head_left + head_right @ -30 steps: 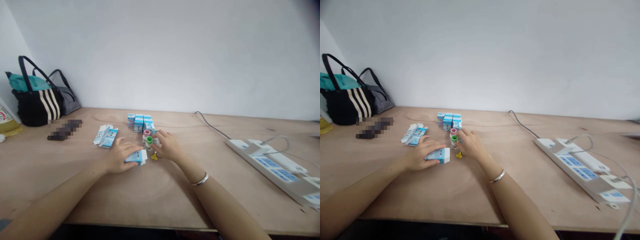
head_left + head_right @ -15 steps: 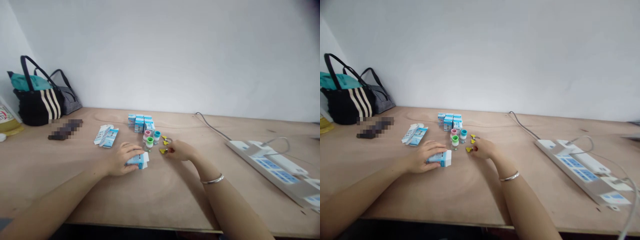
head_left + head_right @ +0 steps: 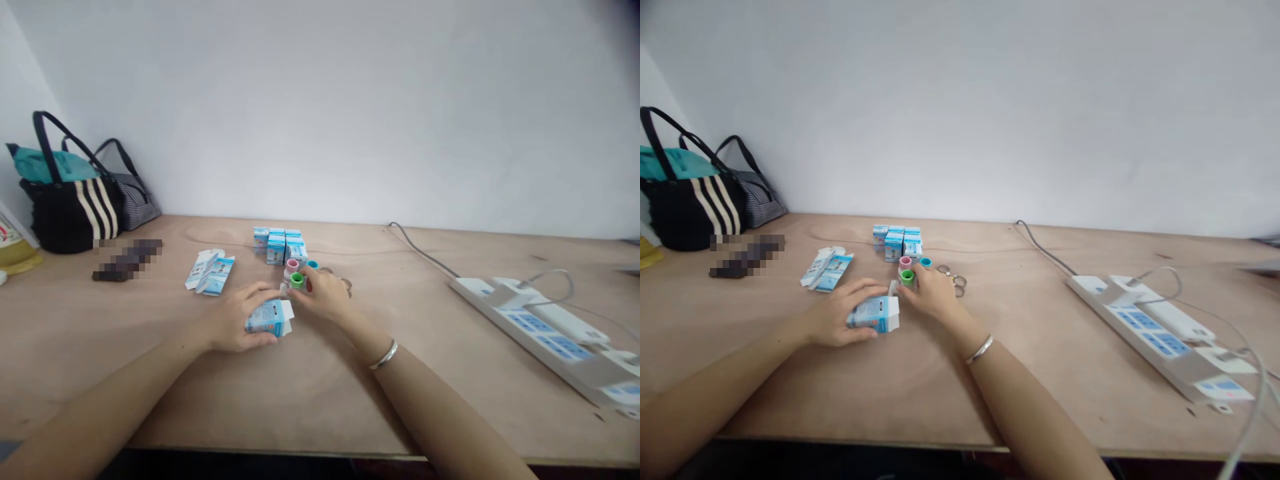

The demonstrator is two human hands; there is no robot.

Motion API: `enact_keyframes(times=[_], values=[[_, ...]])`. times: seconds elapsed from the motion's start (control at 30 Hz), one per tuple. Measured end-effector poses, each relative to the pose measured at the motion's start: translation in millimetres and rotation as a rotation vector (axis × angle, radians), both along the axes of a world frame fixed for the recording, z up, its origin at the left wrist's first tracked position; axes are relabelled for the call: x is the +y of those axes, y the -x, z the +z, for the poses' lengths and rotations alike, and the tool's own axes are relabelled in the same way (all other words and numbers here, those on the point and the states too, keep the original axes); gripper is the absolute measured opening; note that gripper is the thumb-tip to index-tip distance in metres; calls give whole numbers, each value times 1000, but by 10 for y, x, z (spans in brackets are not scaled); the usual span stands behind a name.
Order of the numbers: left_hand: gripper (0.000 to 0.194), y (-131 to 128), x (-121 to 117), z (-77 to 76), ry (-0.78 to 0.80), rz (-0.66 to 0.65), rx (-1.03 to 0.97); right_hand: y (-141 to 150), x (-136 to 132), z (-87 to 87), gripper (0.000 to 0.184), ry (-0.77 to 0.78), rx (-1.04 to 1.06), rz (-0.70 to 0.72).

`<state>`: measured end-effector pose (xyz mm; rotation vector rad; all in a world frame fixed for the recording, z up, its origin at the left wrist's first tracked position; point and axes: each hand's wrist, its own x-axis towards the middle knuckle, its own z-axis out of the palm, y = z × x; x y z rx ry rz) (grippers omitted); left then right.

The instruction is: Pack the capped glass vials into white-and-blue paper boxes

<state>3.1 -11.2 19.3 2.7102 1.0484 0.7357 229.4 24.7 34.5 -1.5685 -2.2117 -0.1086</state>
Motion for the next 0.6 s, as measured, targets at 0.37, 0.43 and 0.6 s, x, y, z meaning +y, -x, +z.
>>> enact_keyframes(times=[0.37,0.43,0.6], values=[[50,66,38,42,53,120,58,-332,83,62,38,72,109,-165],[50,43,55,0,-25,95,30,-332,44,100,44,-27,174,-151],[50,-33,96,-134,-188,-8,-16,-225,-94,162,31,-378,301,140]])
